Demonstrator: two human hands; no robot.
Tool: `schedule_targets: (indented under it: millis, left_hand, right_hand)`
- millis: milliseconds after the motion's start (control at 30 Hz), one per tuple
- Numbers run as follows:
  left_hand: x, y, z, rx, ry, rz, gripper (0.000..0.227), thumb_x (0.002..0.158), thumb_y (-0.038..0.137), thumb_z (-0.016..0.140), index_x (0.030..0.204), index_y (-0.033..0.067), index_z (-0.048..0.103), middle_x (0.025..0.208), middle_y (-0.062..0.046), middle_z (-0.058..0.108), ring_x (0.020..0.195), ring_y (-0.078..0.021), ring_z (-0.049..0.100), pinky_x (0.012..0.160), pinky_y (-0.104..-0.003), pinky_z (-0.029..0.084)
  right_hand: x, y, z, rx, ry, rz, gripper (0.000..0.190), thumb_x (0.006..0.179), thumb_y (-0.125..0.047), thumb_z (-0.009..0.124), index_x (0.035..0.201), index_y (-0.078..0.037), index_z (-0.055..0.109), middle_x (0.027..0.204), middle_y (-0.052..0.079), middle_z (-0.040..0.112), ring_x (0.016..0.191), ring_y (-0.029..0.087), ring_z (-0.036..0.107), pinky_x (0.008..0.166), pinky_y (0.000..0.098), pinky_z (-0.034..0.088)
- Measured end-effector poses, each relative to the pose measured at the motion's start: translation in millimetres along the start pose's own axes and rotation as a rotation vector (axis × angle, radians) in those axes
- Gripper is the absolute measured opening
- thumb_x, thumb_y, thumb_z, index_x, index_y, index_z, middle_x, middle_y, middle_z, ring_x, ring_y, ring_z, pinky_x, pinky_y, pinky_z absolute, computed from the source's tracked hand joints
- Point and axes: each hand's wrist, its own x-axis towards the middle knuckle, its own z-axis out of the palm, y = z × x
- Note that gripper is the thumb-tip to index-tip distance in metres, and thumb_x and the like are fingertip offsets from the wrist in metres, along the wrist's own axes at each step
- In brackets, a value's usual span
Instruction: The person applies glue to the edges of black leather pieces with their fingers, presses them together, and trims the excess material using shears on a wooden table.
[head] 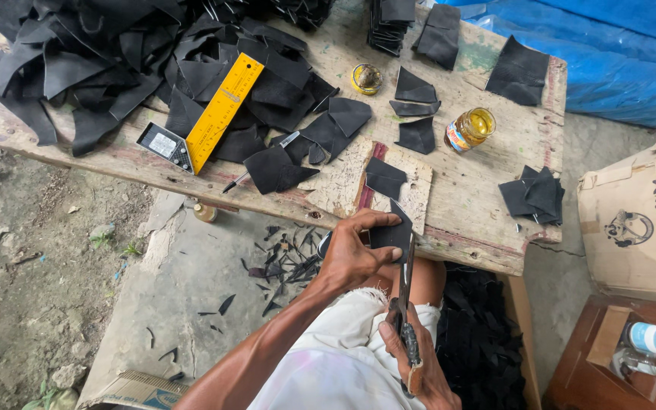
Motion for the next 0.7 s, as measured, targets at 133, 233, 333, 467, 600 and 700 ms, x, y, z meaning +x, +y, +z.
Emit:
schedule_targets:
  millis: [133,233,333,467,600,700]
  left_hand:
    - [-2.3,1.8,0.5,0.033,0.022,0.024,0.051,0.068,0.002,0.084,0.119,0.0037,0.074,0.117,-0.008,0.072,0.105,-0.0195,0.07,0.089,-0.03,0.056]
    - [-1.9,0.9,2.2,0.022,0.021,0.037,0.051,0.069,0.002,0.084,0.119,0.0031,0.074,0.117,-0.008,0.071,0.105,-0.0191,0.07,0.088,-0.029,0.057]
    - [-2.2,-2.2,2.9,0.026,0.022,0.051,0.051,0.069,0.001,0.083,0.119,0.0024,0.074,0.117,-0.008,0.071,0.105,-0.0197,0.07,0.089,-0.03,0.056]
    - [-3.4,-5.7,3.9,0.011,0.015,0.057,0.051,0.07,0.002,0.082,0.12,0.0032,0.073,0.117,-0.008,0.071,0.108,-0.0193,0.07,0.094,-0.029,0.057]
    - [-5.3,-7.6,5.0,0.091,0.033,0.048,0.05,0.069,0.004,0.083,0.118,0.0052,0.075,0.116,-0.007,0.073,0.108,-0.0189,0.071,0.095,-0.029,0.056]
    - [-8.3,-10.6,7.4,0.086,0.037,-0.015,0.051,0.068,0.006,0.083,0.118,0.0076,0.075,0.117,-0.005,0.073,0.106,-0.0179,0.072,0.092,-0.028,0.058]
  right_hand:
    - [-0.5,-0.4,0.7,-0.008,0.001,-0.003,0.042,0.091,-0.048,0.057,0.106,-0.009,0.056,0.065,0.007,0.055,0.054,0.019,0.056,0.054,0.0378,0.048]
    - [-0.2,1.6,1.4,-0.007,0.0,0.027,0.041,0.092,-0.048,0.058,0.103,-0.008,0.058,0.059,0.008,0.052,0.05,0.019,0.054,0.052,0.0378,0.046]
    - [0.2,3.7,2.6,-0.007,0.007,0.011,0.041,0.091,-0.049,0.059,0.1,-0.009,0.058,0.055,0.005,0.053,0.047,0.017,0.055,0.049,0.0364,0.046]
    - [-0.6,3.5,4.3,-0.061,0.013,0.096,0.039,0.091,-0.046,0.062,0.096,-0.007,0.06,0.048,0.004,0.047,0.041,0.017,0.048,0.045,0.0363,0.038]
    - [-2.7,3.2,9.2,-0.044,0.104,0.149,0.033,0.091,-0.037,0.065,0.093,-0.004,0.064,0.047,0.005,0.047,0.039,0.016,0.046,0.043,0.0362,0.04]
    - [-4.1,7.2,14.9,-0.005,0.172,0.136,0.029,0.089,-0.031,0.061,0.095,-0.003,0.065,0.045,0.008,0.051,0.034,0.018,0.049,0.04,0.0372,0.043]
